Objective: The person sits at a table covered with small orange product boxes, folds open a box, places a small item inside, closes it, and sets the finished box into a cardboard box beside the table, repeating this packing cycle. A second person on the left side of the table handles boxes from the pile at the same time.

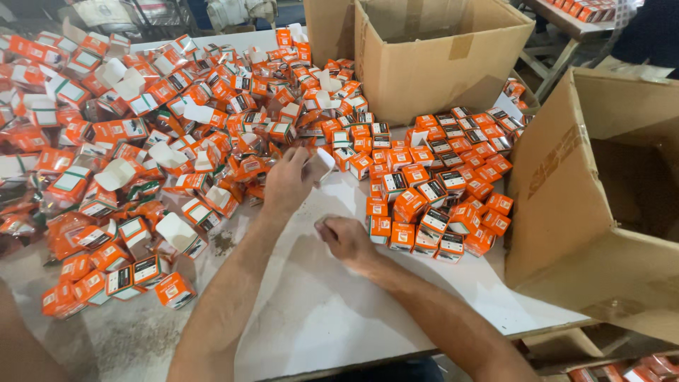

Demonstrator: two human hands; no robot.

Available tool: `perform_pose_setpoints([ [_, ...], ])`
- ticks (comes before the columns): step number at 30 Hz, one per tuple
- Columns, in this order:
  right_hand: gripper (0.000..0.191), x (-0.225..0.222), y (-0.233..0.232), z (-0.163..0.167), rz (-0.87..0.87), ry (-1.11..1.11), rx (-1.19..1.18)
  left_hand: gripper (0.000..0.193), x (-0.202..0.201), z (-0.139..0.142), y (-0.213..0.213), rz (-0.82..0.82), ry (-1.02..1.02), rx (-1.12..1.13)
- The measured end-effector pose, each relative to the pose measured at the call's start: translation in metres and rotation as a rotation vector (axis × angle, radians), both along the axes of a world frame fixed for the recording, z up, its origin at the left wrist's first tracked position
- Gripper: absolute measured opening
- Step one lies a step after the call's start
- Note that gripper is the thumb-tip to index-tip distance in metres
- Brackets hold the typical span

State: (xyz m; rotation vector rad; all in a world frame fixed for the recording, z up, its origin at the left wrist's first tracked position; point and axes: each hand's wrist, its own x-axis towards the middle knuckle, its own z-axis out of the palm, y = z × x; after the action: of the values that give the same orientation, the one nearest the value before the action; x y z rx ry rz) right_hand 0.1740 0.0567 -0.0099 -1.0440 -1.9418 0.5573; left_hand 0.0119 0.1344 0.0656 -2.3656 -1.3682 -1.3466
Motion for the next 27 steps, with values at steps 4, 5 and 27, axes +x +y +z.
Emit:
perform_pose_setpoints([
  [4, 0.039, 0.002, -0.004, 0.015, -0.095, 0.11, -0.08, 0.039, -0.007, -0.016, -0.061, -0.054, -0.153, -0.151],
  [5, 0.038, 0.002, -0.007, 0.017, -0.114, 0.142, -0.068, 0.041, -0.008, -0.021, -0.075, -0.052, -0.147, -0.192],
  [27, 0.038, 0.015, -0.035, 0.031, -0.236, -0.123, -0.045, 0.055, 0.007, -0.059, -0.12, -0.206, -0.042, -0.106],
])
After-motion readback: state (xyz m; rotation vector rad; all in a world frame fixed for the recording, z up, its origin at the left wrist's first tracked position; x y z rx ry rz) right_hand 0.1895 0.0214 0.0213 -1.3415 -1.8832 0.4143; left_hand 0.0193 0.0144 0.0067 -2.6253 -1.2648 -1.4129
